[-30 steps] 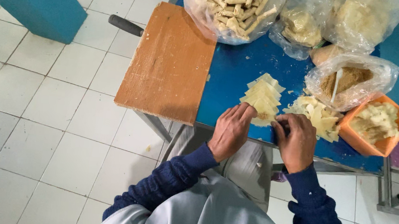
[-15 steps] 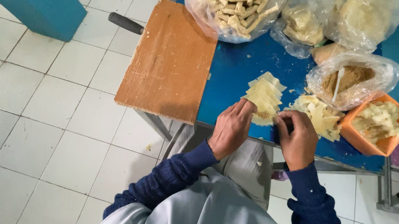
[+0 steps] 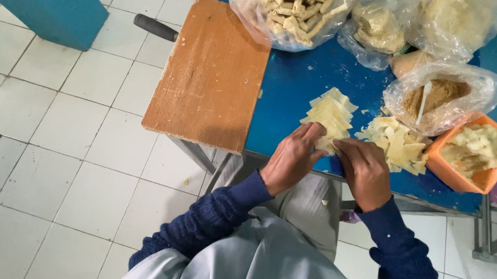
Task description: The person sits at a table and folds flat dough pieces into layered stacks, sprinkling brown powder from a plastic bag with a spoon between layers. Finished stacks are placed into an orange container beside the work area.
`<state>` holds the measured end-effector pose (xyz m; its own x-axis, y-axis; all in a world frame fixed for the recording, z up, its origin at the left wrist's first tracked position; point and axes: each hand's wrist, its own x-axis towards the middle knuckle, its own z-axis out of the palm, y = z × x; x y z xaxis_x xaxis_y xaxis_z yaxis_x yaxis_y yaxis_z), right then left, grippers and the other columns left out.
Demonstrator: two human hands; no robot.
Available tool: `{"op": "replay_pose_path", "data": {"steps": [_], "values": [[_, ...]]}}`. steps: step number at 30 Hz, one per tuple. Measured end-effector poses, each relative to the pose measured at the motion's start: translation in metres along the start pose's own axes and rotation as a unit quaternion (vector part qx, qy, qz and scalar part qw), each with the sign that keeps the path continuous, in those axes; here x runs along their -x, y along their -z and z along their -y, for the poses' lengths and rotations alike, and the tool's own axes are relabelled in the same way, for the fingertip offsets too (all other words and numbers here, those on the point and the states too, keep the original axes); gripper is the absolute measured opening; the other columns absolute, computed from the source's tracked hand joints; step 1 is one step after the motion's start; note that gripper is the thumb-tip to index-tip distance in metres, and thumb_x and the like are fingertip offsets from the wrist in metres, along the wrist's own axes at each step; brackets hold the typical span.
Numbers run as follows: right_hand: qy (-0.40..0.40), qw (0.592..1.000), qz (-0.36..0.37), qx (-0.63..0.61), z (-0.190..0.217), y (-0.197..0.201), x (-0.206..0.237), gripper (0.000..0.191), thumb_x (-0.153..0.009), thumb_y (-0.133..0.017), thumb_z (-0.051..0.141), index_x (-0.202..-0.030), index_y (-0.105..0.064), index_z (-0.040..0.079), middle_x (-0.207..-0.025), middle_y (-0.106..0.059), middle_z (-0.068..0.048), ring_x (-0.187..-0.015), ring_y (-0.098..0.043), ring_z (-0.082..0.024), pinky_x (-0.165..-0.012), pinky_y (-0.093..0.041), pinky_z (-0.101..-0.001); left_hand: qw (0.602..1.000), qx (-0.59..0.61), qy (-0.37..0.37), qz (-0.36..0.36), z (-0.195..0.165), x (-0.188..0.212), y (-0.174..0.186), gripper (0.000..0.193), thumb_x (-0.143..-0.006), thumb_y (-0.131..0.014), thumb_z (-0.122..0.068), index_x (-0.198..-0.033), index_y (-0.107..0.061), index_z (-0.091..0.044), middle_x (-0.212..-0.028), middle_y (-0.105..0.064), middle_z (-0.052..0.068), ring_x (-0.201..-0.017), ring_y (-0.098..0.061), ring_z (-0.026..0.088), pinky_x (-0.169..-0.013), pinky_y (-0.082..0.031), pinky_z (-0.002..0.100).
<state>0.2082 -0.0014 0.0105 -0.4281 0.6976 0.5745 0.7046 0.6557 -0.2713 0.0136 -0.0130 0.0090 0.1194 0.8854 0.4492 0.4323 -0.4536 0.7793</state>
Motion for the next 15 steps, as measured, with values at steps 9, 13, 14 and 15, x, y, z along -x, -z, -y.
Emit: {"op": "replay_pose_path", "data": {"steps": [9,13,14,15], "values": [[-0.101,0.989,0.074,-0.082,-0.025,-0.009,-0.026,0.007,-0.095,-0.073,0.008,-0.099,-0.07,0.003,-0.093,-0.067,-0.013,-0.089,-0.065,-0.034,-0.078,-0.051,-0.0423,0.994,-0.084,-0.068,-0.005,0.014,-0.009,-0.008,0.015,-0.087,-0.067,-0.002,-0.1,-0.062,-0.003,-0.101,-0.059,0.015,-0.1,-0.058,0.036,-0.086,-0.049,0.045],[-0.073,0.991,0.017,-0.109,-0.018,-0.013,-0.028,0.011,-0.094,-0.071,0.008,-0.103,-0.07,0.003,-0.099,-0.068,-0.013,-0.093,-0.066,-0.034,-0.081,-0.053,-0.0412,0.988,-0.121,-0.086,-0.031,0.02,-0.019,-0.01,0.015,-0.081,-0.058,0.002,-0.093,-0.064,-0.004,-0.096,-0.06,0.014,-0.095,-0.058,0.035,-0.083,-0.048,0.045],[-0.07,0.993,0.019,-0.095,-0.016,-0.013,-0.029,0.012,-0.093,-0.071,0.008,-0.105,-0.07,0.003,-0.101,-0.068,-0.013,-0.094,-0.066,-0.034,-0.081,-0.053,-0.0415,0.99,-0.11,-0.086,-0.028,0.021,-0.021,-0.01,0.013,-0.082,-0.058,0.002,-0.094,-0.063,-0.003,-0.096,-0.06,0.014,-0.094,-0.058,0.036,-0.083,-0.048,0.045],[-0.067,0.994,0.022,-0.081,-0.014,-0.013,-0.029,0.013,-0.093,-0.071,0.007,-0.106,-0.071,0.003,-0.102,-0.068,-0.014,-0.095,-0.066,-0.034,-0.081,-0.053,-0.0418,0.991,-0.099,-0.085,-0.024,0.021,-0.023,-0.009,0.011,-0.084,-0.058,0.003,-0.094,-0.062,-0.001,-0.096,-0.06,0.014,-0.094,-0.058,0.036,-0.083,-0.048,0.046]]}}
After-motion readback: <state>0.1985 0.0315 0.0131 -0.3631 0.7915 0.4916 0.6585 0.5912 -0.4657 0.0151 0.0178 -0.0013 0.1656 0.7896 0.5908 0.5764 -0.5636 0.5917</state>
